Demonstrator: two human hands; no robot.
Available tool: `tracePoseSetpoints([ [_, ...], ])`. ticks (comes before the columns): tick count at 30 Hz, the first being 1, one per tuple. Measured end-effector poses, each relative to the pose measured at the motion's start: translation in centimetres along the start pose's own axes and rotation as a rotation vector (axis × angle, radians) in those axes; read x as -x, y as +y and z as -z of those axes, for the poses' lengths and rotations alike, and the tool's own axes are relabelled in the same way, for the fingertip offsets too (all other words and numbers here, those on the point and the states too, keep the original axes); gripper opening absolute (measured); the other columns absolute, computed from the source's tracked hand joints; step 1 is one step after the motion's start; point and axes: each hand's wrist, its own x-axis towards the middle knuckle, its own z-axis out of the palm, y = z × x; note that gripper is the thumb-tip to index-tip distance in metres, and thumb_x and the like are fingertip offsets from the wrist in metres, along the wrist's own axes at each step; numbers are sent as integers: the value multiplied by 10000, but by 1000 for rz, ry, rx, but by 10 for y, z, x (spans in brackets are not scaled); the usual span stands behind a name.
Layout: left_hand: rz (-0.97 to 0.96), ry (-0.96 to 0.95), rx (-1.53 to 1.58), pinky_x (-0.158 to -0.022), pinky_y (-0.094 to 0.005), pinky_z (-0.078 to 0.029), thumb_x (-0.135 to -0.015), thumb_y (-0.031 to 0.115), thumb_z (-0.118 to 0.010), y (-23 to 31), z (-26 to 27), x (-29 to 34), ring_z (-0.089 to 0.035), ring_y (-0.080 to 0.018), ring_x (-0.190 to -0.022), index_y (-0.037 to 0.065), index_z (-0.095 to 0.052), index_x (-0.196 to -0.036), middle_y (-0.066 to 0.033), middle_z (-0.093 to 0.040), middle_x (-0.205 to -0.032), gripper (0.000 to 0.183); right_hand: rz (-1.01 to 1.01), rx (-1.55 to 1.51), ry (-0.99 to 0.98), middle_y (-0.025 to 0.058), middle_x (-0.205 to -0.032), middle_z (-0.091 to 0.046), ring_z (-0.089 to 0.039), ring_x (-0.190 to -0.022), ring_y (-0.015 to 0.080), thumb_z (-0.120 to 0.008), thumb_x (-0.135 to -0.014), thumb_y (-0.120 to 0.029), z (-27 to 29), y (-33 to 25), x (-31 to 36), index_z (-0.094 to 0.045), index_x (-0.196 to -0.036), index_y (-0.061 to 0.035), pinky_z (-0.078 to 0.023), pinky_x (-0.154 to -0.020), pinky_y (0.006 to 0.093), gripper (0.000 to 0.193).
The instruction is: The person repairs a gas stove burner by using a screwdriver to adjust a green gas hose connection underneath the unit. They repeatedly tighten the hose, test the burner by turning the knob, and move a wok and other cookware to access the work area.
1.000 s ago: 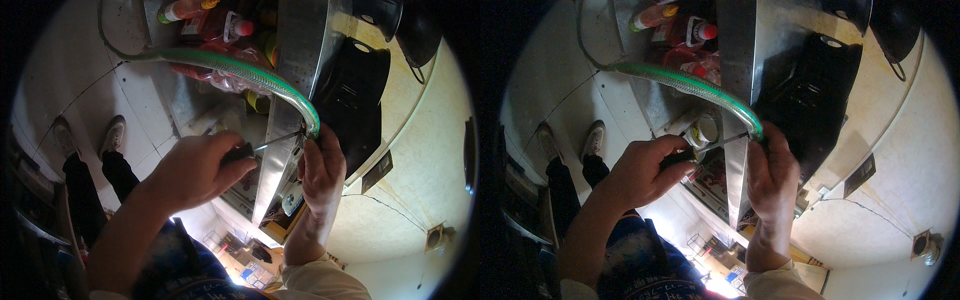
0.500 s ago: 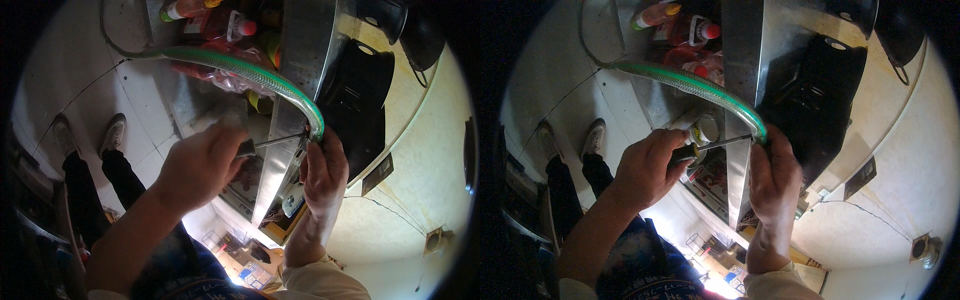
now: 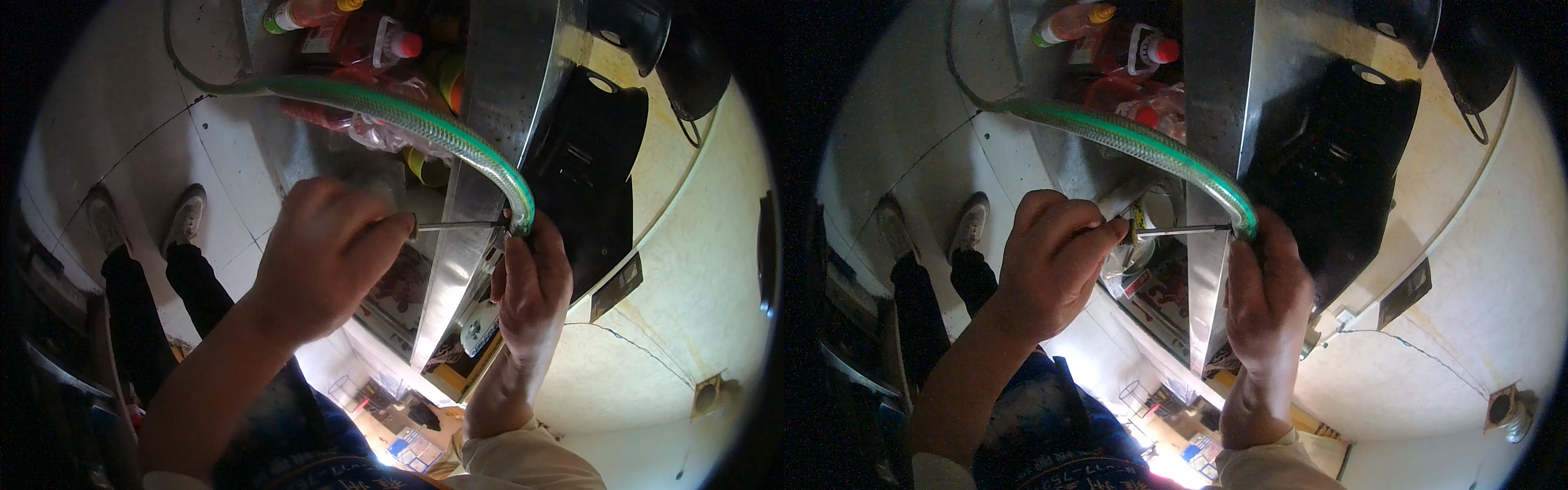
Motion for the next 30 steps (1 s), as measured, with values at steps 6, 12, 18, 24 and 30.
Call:
tracePoseSetpoints([
  [6, 362, -283, 367, -697, -316, -569, -848, 69, -724, 0, 12, -7, -654, -218, -898, 26, -633, -1061, -102, -653, -926, 236, -41, -71, -15, 49, -769, -601, -444, -456, 9, -469, -1016, -62, 0, 1, 2, -502, -1338, 73, -357, -376, 181, 351],
  [12, 564, -599, 824, -553, -284, -540, -947, 145, -633, -24, 5, -9, -656, -143, -630, 13, -642, -1064, -102, -677, -802, 177, -36, -41, 3, -1, -637, -540, -482, -489, 38, -476, -1013, -65, -3, -4, 1, -529, -1302, 48, -344, -417, 191, 314],
  [18, 596, -428, 763, -536, -281, -516, -914, 137, -663, -10, 6, -18, -647, -126, -642, 25, -673, -1018, -102, -677, -802, 153, -23, -20, -9, 61, -792, -621, -454, -461, 12, -460, -1020, -53, -1, -1, 0, -507, -1342, 59, -371, -378, 179, 344],
  [24, -28, 17, 144, -561, -297, -519, -841, 154, -749, -2, -9, 2, -650, -170, -660, 0, -658, -1044, -112, -675, -832, 270, -34, -33, 2, 47, -749, -603, -442, -458, 13, -467, -1010, -59, -2, -2, 1, -513, -1334, 58, -350, -378, 185, 348],
  [30, 40, 14, 113, -625, -341, -517, -844, 148, -713, 7, -5, 18, -632, -212, -715, -4, -645, -1053, -118, -669, -830, 268, -90, 41, -16, 47, -713, -592, -444, -453, 28, -477, -966, -36, -6, -15, 13, -517, -1315, 75, -336, -391, 196, 368],
])
